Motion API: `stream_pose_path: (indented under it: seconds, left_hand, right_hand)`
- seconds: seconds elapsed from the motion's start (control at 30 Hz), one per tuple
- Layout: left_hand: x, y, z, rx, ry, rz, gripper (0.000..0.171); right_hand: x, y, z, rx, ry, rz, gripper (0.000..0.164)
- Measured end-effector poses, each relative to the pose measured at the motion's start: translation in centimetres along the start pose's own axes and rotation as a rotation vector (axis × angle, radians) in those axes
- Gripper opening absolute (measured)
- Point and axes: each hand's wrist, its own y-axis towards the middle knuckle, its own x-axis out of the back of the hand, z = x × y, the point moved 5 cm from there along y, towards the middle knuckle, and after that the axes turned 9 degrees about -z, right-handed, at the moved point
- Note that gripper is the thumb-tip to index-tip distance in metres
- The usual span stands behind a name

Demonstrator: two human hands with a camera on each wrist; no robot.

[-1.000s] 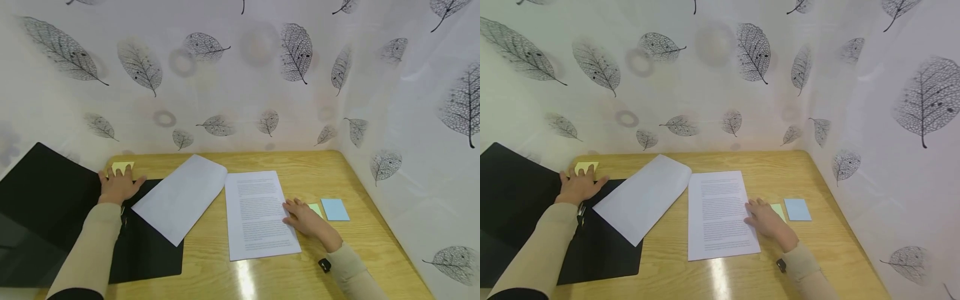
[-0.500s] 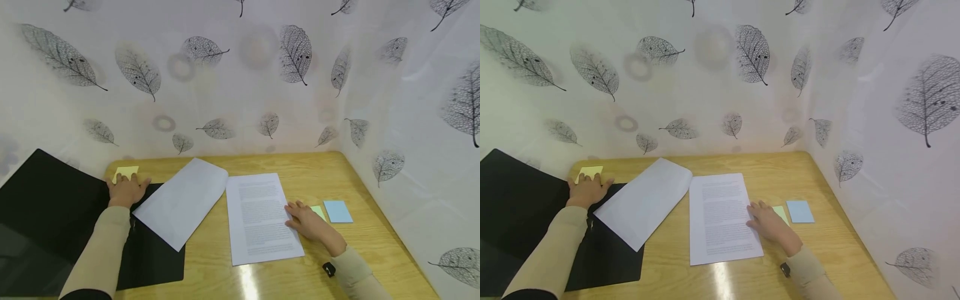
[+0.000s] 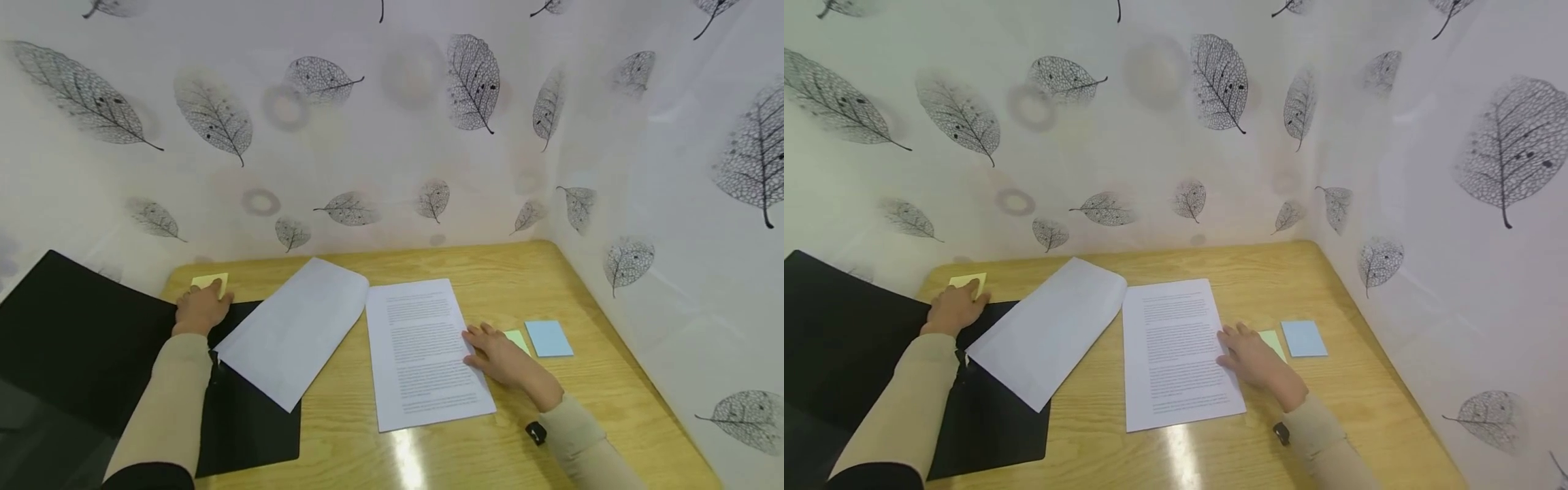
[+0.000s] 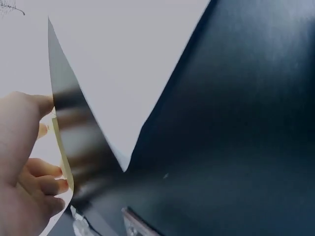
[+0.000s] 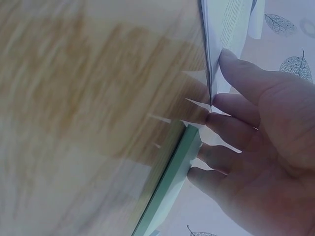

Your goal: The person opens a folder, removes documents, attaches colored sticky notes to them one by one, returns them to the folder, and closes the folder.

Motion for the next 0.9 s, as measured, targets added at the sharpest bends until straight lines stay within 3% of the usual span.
stream_pose_path:
  seconds: [0.13,0.3,0.4,0.67,0.9]
  left_hand:
    - [-0.4,0.1,0.0,0.009,0.001,-0.071,0.061]
    - [-0.8,0.2,0.2,0.035,-0.054,-0.074,0.062]
    - [-0.6,0.2,0.2,0.054,-0.109,-0.114,0.064]
    - [0.5,-0.3,0.8,0.256,-0.329,-0.206,0.070]
    - [1.9,-0.8,-0.9,0.200,-0.379,-0.280,0.067]
  right_hand:
    - [-0.1,0.2,-0.2,0.009,-0.009,-0.003,0.054]
    - [-0.4,0.2,-0.4,0.004,0.004,0.009,0.055]
    - [-0.4,0.1,-0.5,-0.009,0.006,0.011,0.056]
    - [-0.5,0.2,-0.5,-0.002,0.000,0.009,0.056]
    - [-0.3,0.1,-0.3,-0.014,0.005,0.017,0.056]
